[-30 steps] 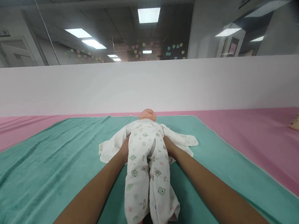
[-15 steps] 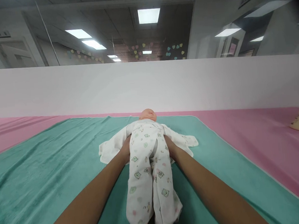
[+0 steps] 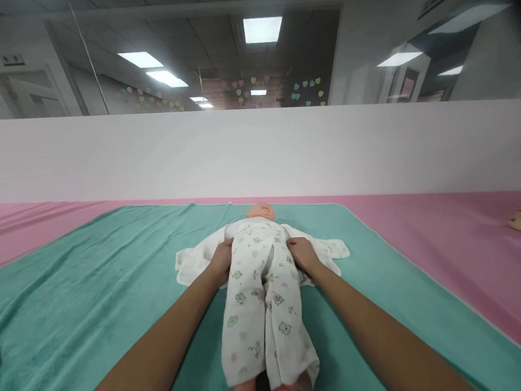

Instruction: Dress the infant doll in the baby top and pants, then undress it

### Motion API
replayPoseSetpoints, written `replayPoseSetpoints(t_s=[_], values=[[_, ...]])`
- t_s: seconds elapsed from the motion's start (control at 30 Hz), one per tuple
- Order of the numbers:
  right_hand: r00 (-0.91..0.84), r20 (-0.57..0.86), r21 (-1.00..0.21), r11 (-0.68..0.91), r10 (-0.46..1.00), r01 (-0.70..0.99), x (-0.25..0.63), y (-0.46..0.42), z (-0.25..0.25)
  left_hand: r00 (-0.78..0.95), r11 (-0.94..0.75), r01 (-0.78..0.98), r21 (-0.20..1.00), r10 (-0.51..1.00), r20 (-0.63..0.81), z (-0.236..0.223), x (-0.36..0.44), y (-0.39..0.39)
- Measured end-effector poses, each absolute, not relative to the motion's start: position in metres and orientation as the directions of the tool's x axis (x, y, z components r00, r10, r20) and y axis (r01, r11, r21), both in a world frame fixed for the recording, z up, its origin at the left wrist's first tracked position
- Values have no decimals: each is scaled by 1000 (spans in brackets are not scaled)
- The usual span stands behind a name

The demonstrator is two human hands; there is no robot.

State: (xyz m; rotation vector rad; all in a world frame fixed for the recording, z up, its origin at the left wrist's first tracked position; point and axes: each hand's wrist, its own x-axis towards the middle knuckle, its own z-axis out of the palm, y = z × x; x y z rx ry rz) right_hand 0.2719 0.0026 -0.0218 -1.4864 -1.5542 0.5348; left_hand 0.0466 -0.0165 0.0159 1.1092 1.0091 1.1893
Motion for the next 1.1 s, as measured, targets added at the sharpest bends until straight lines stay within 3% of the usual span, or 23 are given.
replayPoseSetpoints(t_s=[0.13,0.27,0.43,0.63,0.87,1.1], values=[[170,401,-779,238,900,580,274,-4,-17,0,-70,46,996,998,70,9,43,-9],[158,570,-746,427,807,511,266,-6,-10,-161,-218,360,907,943,291,8,35,-2],[45,591,-730,510,806,455,260,2,-5,7,-458,488,743,853,521,13,33,7],[10,551,-744,486,834,459,261,12,-1,114,-532,527,662,817,566,11,32,25],[192,489,-768,315,851,558,257,28,-9,190,-409,417,812,913,362,21,28,29],[115,485,-797,384,867,465,251,35,-10,143,-434,457,776,897,418,14,29,32]])
